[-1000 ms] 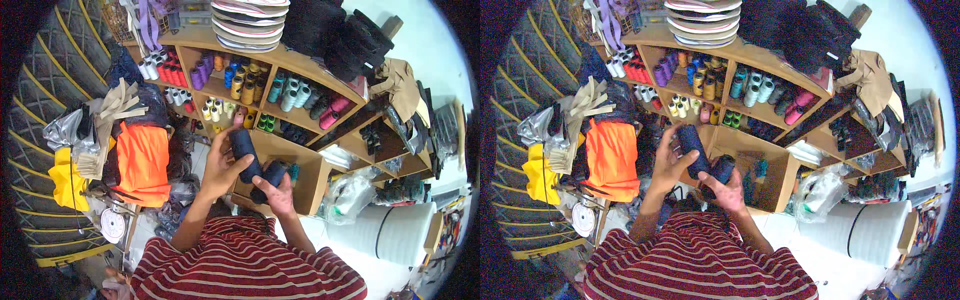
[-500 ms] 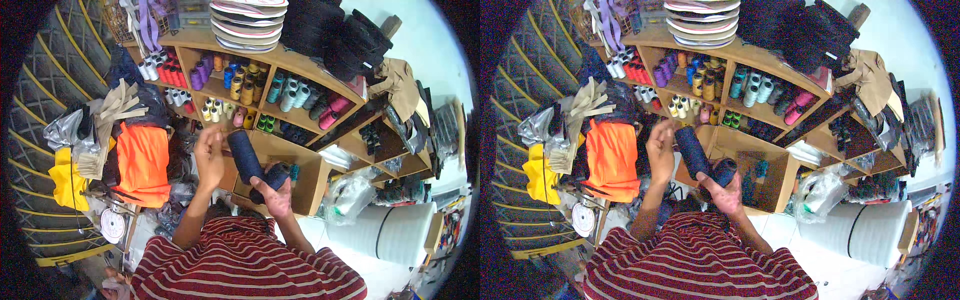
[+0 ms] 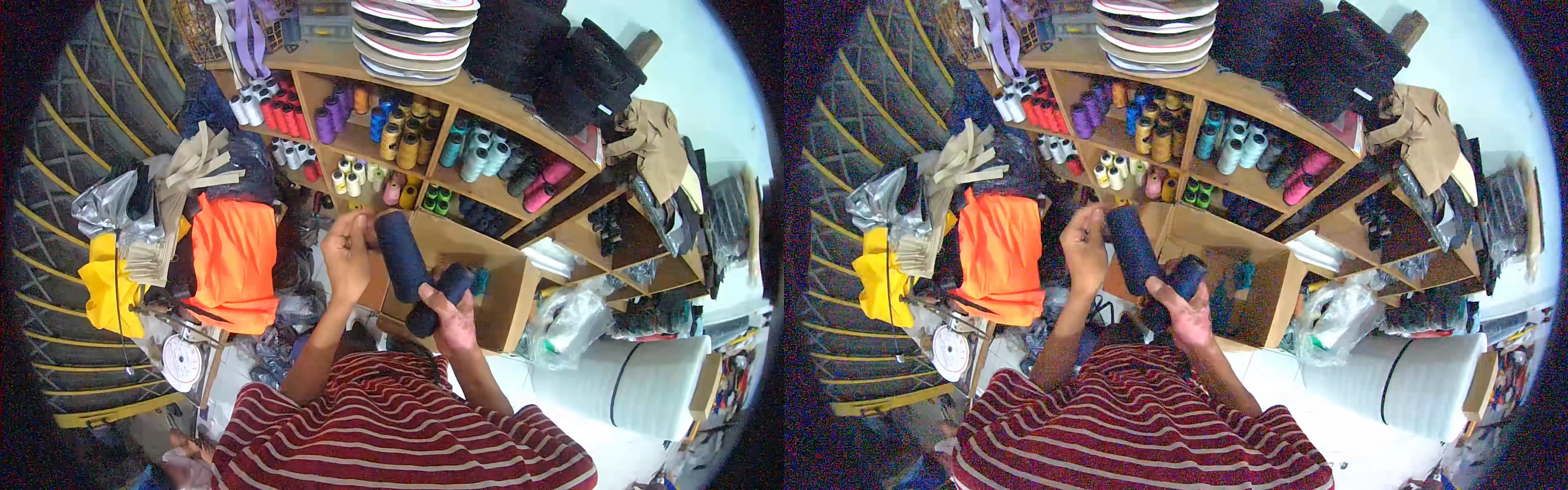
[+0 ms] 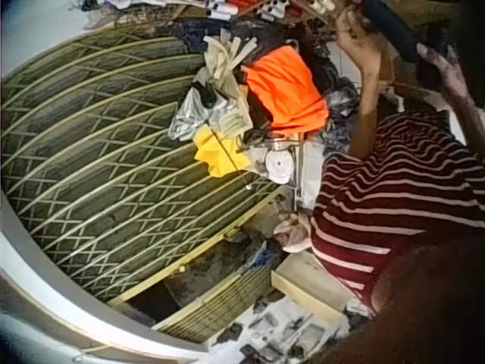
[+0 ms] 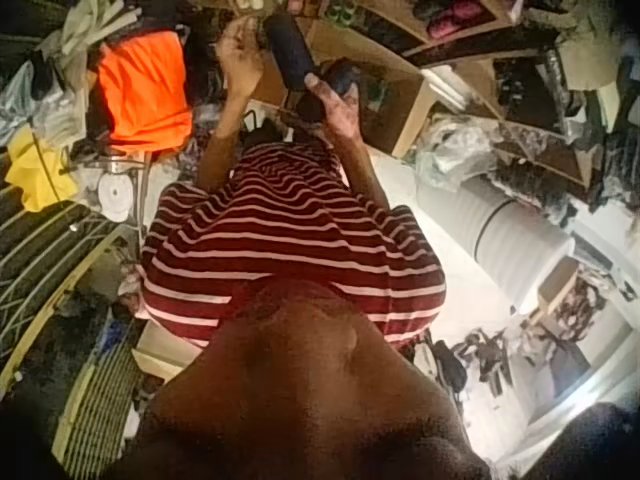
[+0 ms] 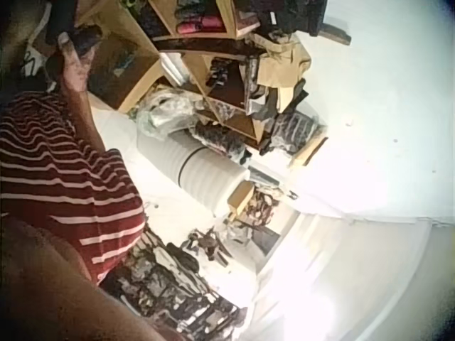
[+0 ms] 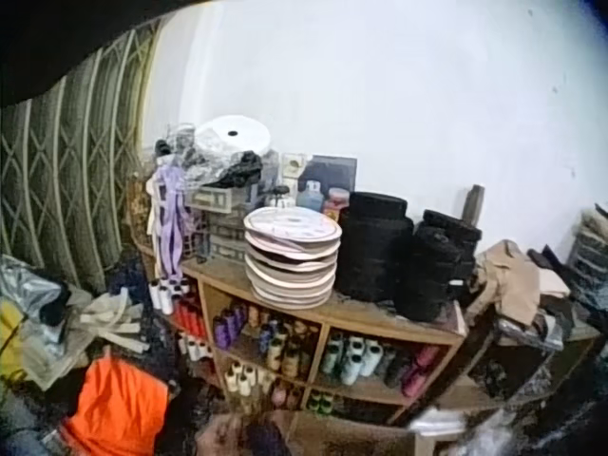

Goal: The person picks up various thread spools from a cardboard box, pulls a small amount of thread from each to check the color, and places them onto a wooden shelf. The person handles red, purple, yellow, beige, and blue spools sequentially, organizing them into the shelf compartments.

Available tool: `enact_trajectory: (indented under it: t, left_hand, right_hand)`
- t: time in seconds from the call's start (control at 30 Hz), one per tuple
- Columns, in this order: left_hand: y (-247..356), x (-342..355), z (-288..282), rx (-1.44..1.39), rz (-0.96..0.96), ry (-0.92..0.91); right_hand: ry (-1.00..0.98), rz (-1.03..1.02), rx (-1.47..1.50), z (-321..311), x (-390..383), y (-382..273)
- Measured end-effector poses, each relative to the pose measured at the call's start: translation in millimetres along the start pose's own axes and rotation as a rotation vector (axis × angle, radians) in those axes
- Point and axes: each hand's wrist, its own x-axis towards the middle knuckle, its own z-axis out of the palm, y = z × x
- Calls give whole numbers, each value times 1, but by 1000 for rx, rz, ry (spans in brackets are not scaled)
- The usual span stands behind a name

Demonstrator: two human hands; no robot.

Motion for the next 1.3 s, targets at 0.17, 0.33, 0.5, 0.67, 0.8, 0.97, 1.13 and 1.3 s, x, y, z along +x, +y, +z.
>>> enact_trajectory:
  t: [0.17,0.33,0.5,0.67,0.8,0.97,1.13,1.3]
  left_hand:
    - [32,-19,1,-220,-83,-190]
    - [26,-44,12,-68,59,-341]
    - [-2,-44,10,-148,5,-92]
    - [25,-41,7,-138,-72,-82]
    - [43,-54,15,-231,-89,-288]
    - [-10,-52,4,-181,-127,-287]
    - [-19,-44,16,-150,-45,-134]
    - [36,-45,20,-236,-130,-201]
  right_hand:
    - [5,-43,-97,2,5,-7]
    - [17,-89,20,0,7,7]
    - [5,-88,-13,0,3,4]
    - [36,-72,-53,1,6,-2]
    - [-18,-256,-211,0,10,3]
    - [-66,-282,-330,-2,12,0]
    - [-29,-343,-365,-8,10,-4]
    - [10,-705,-816,-20,17,19]
